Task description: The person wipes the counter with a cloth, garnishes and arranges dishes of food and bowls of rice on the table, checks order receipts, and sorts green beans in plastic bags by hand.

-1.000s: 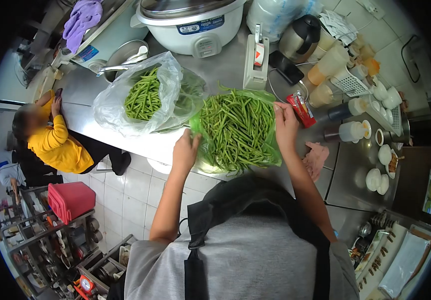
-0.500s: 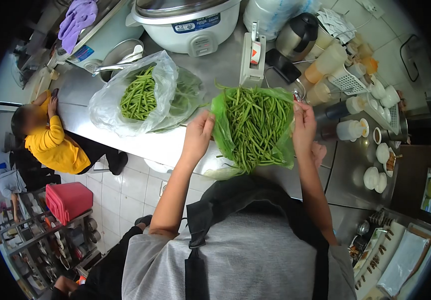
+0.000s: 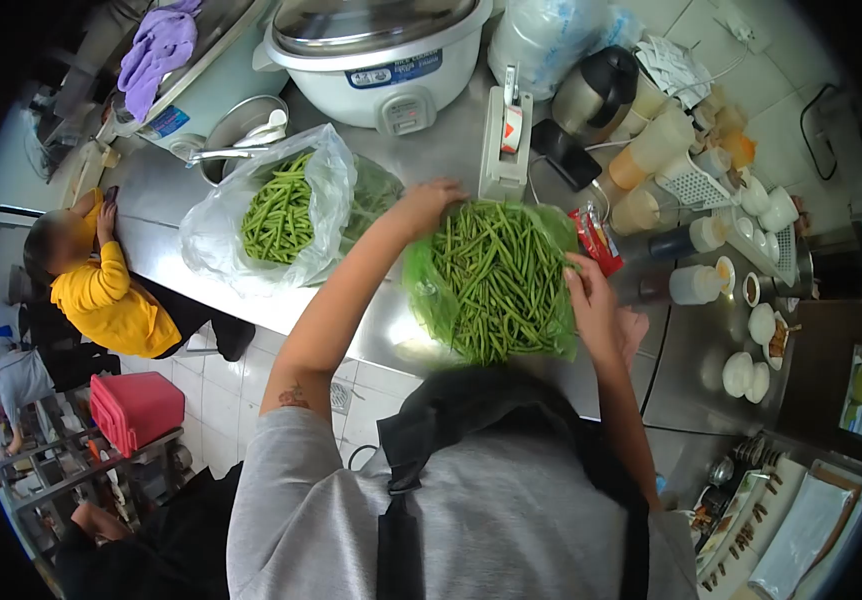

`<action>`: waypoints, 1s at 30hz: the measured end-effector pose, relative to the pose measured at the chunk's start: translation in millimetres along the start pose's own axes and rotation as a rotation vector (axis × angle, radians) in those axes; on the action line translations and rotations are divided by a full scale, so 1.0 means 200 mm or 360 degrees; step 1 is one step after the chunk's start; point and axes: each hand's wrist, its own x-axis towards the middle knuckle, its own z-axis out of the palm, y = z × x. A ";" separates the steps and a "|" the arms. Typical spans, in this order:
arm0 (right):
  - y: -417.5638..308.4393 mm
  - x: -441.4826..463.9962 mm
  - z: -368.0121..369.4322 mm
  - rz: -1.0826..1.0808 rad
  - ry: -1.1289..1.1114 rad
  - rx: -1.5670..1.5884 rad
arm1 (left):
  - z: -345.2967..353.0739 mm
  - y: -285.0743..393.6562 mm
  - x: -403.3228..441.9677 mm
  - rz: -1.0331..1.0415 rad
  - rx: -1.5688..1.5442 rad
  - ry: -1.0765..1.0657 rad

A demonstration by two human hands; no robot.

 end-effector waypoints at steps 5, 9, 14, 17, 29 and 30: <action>-0.03 -0.16 -0.18 0.0185 0.0189 -0.0368 | 0.01 -0.02 -0.08 -0.0029 -0.0212 0.0166; 0.07 -0.30 -0.24 0.0056 0.0285 -0.0453 | -0.24 0.26 -0.35 -0.0375 -0.0709 0.0586; 0.34 -0.51 -0.24 -0.0542 0.0426 -0.1631 | -0.09 0.42 -0.78 -0.1129 -0.1093 0.0863; 0.33 -0.38 -0.36 -0.0949 0.0210 -0.1270 | 0.03 0.51 -0.99 -0.1731 -0.1351 0.0932; -0.15 -0.16 -0.40 -0.0292 -0.0495 -0.0650 | 0.11 1.19 -1.39 -0.1563 -0.1396 0.1368; -0.24 -0.17 -0.31 -0.0322 -0.0514 -0.0405 | 0.12 1.22 -1.42 -0.1428 -0.1654 0.1447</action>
